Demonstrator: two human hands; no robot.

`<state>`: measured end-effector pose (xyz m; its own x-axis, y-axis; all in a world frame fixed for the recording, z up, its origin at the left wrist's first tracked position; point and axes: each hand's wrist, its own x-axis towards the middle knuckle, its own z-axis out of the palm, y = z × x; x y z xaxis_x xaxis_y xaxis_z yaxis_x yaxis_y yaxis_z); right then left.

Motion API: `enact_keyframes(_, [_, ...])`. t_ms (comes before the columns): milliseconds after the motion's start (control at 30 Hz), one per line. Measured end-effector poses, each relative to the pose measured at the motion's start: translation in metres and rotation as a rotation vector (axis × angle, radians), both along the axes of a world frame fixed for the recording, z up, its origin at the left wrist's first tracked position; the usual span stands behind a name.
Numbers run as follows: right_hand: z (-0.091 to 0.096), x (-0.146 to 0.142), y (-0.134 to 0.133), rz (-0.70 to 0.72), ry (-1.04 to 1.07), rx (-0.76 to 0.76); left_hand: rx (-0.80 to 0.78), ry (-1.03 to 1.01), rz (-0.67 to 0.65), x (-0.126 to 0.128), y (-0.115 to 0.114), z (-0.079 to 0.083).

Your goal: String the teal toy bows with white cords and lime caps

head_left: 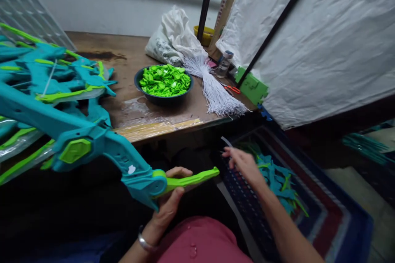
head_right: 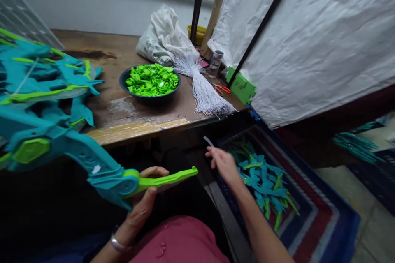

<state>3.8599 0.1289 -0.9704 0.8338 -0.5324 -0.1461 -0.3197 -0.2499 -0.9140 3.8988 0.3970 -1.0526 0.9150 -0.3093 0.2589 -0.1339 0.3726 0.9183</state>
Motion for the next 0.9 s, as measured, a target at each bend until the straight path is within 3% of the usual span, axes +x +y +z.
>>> enact_keyframes(100, [-0.036, -0.008, 0.038, -0.056, 0.003, 0.492, -0.084, 0.131, 0.052, -0.027, -0.038, -0.009])
enact_keyframes(167, [-0.052, -0.014, 0.052, -0.207, -0.096, 0.675, -0.078, 0.173, 0.046, -0.040, -0.055, -0.014])
enact_keyframes(200, [-0.057, -0.016, 0.055, -0.280, -0.152, 0.686, -0.074, 0.166, 0.045, -0.044, -0.061, -0.016])
enact_keyframes(300, [-0.060, -0.013, 0.047, -0.357, -0.267, 0.508, -0.003, 0.079, 0.031, -0.052, -0.074, -0.017])
enact_keyframes(400, [-0.053, 0.002, 0.027, -0.336, -0.328, 0.343, 0.326, -0.052, -0.087, -0.056, -0.087, -0.019])
enact_keyframes(467, [-0.046, 0.018, 0.012, -0.383, -0.356, 0.292, 0.588, -0.103, -0.276, -0.059, -0.092, -0.022])
enact_keyframes(533, [-0.041, 0.035, -0.003, -0.424, -0.364, 0.235, 0.707, -0.126, -0.488, -0.065, -0.092, -0.024])
enact_keyframes(633, [-0.040, 0.057, -0.018, -0.334, -0.346, 0.157, 0.708, -0.213, -0.788, -0.075, -0.077, -0.012])
enact_keyframes(700, [-0.043, 0.065, -0.022, -0.238, -0.334, 0.121, 0.634, -0.155, -0.983, -0.075, -0.061, 0.011])
enact_keyframes(767, [-0.046, 0.066, -0.022, -0.143, -0.336, 0.094, 0.516, 0.035, -0.922, -0.064, -0.045, 0.039])
enact_keyframes(833, [-0.046, 0.060, -0.018, -0.059, -0.354, 0.070, 0.524, 0.027, -0.639, -0.042, -0.038, 0.062])
enact_keyframes(900, [-0.044, 0.051, -0.010, 0.013, -0.381, 0.043, 0.607, -0.097, -0.338, -0.013, -0.042, 0.071])
